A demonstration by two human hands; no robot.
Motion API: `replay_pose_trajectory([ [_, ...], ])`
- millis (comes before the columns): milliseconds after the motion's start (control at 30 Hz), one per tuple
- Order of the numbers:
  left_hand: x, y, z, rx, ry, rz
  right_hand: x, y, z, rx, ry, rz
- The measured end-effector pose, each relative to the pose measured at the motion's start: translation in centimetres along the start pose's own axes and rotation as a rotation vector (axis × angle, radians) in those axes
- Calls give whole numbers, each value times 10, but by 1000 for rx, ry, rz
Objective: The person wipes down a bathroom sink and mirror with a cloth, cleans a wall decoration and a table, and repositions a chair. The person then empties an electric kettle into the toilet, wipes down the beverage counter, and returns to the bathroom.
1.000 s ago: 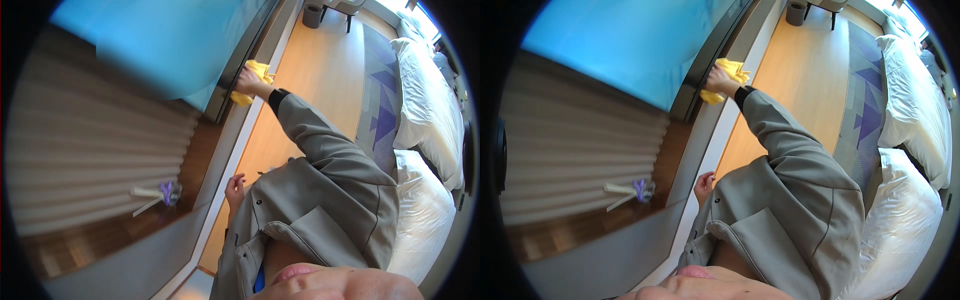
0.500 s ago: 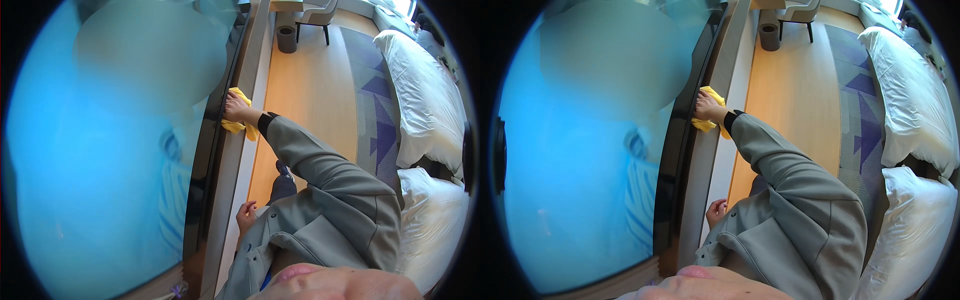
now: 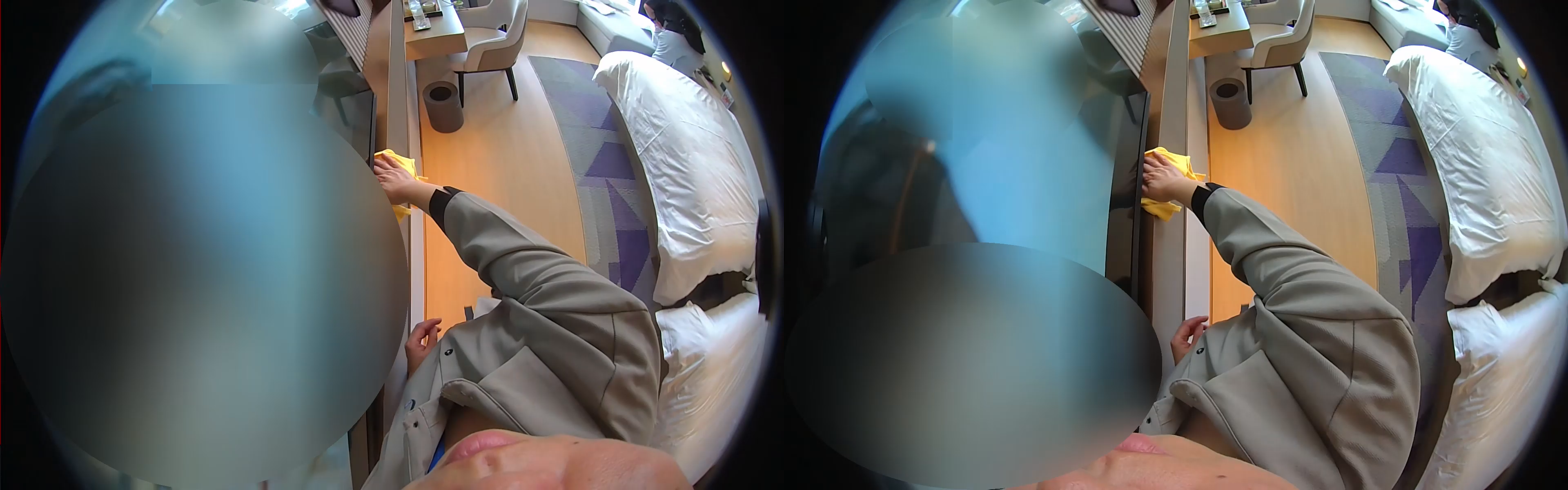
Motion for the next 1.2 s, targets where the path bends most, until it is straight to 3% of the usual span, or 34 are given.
replay_pose_trajectory([
  [100,-12,9,66,35,68,-9,16,73,30,-28,118,70],
  [233,-39,15,135,42,173,-14,-12,156,65,-87,-161,-20],
  [300,-55,31,183,38,193,-25,-9,198,86,-4,14,21],
  [367,-74,58,229,47,211,-46,-7,244,114,-26,31,73],
  [567,-142,106,336,162,82,-140,8,381,179,-55,-38,47],
  [767,-162,134,482,187,115,-134,1,551,264,-143,-25,-4],
  [967,-185,218,630,121,104,-226,1,699,343,-179,-62,-124],
  [1133,-201,247,702,116,47,-38,-4,774,373,-226,27,-101],
  [1200,-206,257,727,139,52,-27,-6,786,383,-147,8,-78],
])
Point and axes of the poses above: each hand's wrist, its own z-axis towards the middle knuckle, its own x-axis out of the back of the hand, y = z × x, the point moved 10 cm from there along z, towards the middle knuckle, and after that the axes turned 12 degrees about x, right-handed, at the moved point
